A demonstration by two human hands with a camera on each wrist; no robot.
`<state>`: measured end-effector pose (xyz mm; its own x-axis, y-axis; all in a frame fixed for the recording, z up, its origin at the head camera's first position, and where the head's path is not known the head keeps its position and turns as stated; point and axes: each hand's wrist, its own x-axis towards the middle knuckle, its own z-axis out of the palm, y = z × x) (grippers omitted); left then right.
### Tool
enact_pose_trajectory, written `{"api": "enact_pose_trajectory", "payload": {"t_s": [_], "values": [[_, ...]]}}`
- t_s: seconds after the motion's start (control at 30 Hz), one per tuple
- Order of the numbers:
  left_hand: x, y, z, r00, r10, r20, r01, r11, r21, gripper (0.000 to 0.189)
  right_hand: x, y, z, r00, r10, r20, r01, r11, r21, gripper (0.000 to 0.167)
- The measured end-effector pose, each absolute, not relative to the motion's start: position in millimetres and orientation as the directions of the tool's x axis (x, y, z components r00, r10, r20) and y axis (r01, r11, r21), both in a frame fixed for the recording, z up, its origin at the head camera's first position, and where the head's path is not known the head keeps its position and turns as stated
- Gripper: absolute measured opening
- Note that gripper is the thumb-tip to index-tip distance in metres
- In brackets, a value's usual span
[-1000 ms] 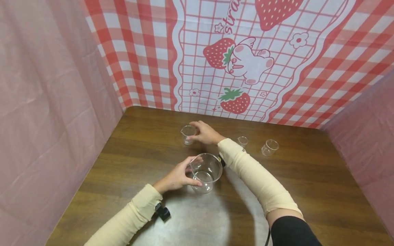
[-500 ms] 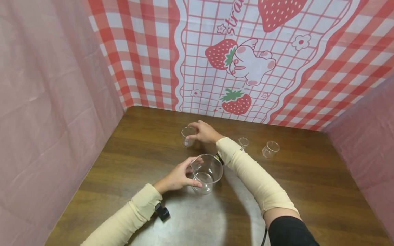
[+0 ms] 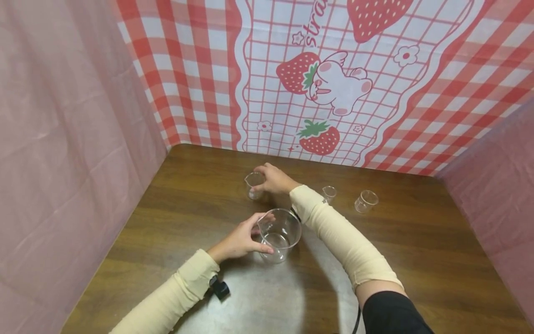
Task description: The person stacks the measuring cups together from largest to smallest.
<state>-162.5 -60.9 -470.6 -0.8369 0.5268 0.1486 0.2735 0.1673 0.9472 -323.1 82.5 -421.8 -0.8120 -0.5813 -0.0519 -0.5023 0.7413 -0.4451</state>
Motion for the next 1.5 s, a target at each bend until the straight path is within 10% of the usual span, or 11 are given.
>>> {"api": "enact_pose_trajectory", "payload": {"t_s": [1.5], "values": [[-161.3, -59.2, -468.1, -0.84, 0.522, 0.148, 0.264, 0.154, 0.952, 0.083, -320.7, 83.8, -417.8, -0.798, -0.603, 0.014, -0.546, 0.712, -0.442, 0.067]]}}
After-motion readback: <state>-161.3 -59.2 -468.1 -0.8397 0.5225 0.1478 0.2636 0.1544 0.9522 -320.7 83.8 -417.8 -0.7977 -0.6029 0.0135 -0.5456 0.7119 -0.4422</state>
